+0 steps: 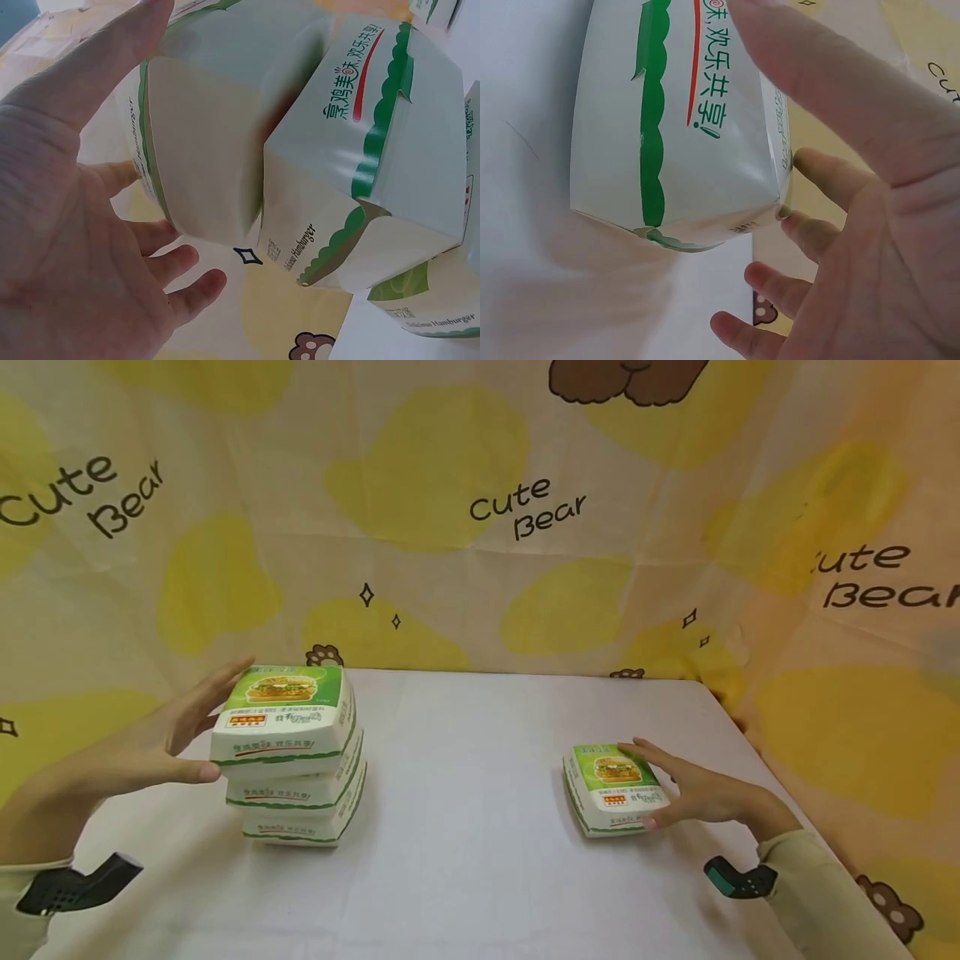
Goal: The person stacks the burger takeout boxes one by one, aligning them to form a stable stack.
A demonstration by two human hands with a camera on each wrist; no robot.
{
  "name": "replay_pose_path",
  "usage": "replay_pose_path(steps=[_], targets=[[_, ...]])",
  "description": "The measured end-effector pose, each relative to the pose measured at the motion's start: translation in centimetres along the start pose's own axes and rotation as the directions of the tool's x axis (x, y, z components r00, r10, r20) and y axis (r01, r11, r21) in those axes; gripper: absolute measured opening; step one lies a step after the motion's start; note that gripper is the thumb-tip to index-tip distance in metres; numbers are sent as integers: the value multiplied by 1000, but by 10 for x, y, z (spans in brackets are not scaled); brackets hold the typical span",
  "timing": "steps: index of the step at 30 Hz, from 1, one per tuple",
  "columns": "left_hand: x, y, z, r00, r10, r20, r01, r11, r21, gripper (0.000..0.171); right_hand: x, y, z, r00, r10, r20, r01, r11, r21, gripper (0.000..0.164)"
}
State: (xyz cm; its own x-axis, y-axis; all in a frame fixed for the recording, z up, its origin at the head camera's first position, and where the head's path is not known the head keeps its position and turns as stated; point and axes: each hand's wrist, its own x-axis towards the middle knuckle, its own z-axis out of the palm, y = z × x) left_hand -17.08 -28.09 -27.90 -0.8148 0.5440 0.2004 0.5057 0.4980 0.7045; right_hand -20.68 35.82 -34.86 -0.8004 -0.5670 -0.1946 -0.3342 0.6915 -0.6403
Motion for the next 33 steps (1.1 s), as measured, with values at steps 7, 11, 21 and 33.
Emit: replay_pose_path(steps=[7, 11, 21, 33], targets=[[0, -9, 0, 999, 32, -13, -31, 999, 4, 109, 1, 7, 1, 1000, -4, -19, 5, 1000, 21, 95], [-1, -12, -1, 999, 43, -8, -43, 999, -14, 108, 2, 8, 3, 999, -4, -40, 5, 1000, 27, 91], [-4, -14, -5, 1000, -9, 20, 9, 1000, -10, 107, 5, 5, 7, 997, -42, -61, 44, 998, 39, 86], [-4, -13, -7, 1000, -10, 30, 11, 1000, -15, 108, 10, 6, 12, 992, -2, -123, 3, 1000, 12, 78]])
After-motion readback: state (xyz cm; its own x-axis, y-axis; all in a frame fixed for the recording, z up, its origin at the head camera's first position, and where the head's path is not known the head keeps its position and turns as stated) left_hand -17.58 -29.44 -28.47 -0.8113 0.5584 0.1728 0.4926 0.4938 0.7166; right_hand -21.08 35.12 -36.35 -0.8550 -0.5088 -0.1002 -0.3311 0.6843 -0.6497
